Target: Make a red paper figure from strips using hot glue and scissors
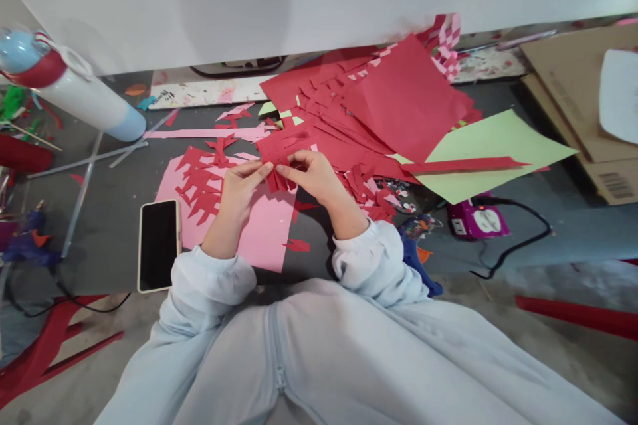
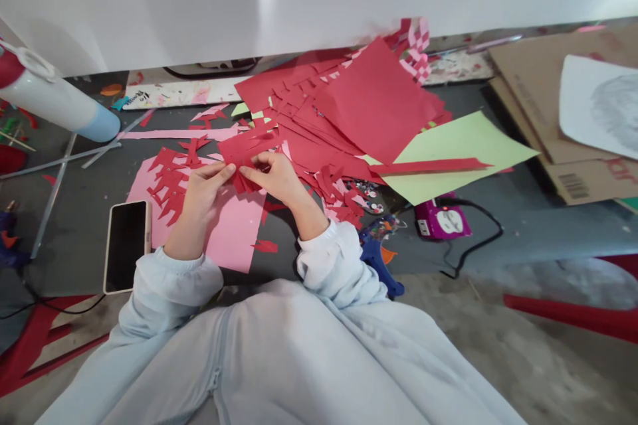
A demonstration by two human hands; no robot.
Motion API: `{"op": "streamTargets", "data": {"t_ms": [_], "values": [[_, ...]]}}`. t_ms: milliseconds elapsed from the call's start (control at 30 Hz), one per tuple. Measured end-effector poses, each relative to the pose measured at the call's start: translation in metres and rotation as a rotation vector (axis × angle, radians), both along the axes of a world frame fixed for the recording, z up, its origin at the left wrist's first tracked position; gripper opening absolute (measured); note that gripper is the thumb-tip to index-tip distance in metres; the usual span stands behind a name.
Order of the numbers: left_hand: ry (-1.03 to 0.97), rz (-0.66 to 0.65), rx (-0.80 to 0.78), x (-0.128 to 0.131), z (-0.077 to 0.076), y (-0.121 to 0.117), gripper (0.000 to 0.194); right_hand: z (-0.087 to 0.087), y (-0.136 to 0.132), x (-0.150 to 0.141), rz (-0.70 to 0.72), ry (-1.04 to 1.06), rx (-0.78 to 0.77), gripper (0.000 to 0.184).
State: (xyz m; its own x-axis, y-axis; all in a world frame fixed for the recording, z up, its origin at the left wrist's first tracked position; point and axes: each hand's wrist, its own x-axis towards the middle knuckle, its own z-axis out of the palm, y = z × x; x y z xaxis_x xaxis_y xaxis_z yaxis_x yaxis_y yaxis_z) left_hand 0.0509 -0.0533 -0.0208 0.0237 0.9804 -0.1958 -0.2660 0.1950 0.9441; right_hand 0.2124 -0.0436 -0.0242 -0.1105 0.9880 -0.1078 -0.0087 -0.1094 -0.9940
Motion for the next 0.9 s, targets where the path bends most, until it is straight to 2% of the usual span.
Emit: {"op": "streamTargets", "data": {"t_ms": [167, 333, 567, 667, 733, 900], "values": [[-0.001, -0.035, -0.020, -0.001, 0.002, -0.001, 0.031, 0.005, -0.002, 0.000, 0.018, -0.064, -0.013, 0.025], [-0.002, 0.024, 0.017, -0.002, 0.002, -0.001, 0.029, 0.010, -0.005, -0.002, 0.052, -0.093, -0.013, 0.022], [0.024, 0.051, 0.005, -0.002, 0.003, 0.000, 0.029, 0.007, -0.005, -0.002, 0.025, -0.190, 0.059, 0.039], [0.020, 0.048, 0.004, -0.002, 0.005, -0.001, 0.028, 0.004, -0.004, -0.002, 0.040, -0.064, 0.004, 0.034], [0.011, 0.042, -0.001, -0.002, 0.007, -0.002, 0.028, 0.002, -0.002, -0.001, 0.005, 0.058, -0.022, 0.039], [-0.035, 0.016, -0.020, -0.001, 0.008, -0.001, 0.032, -0.002, 0.004, 0.000, -0.259, 0.354, -0.086, 0.049]]}}
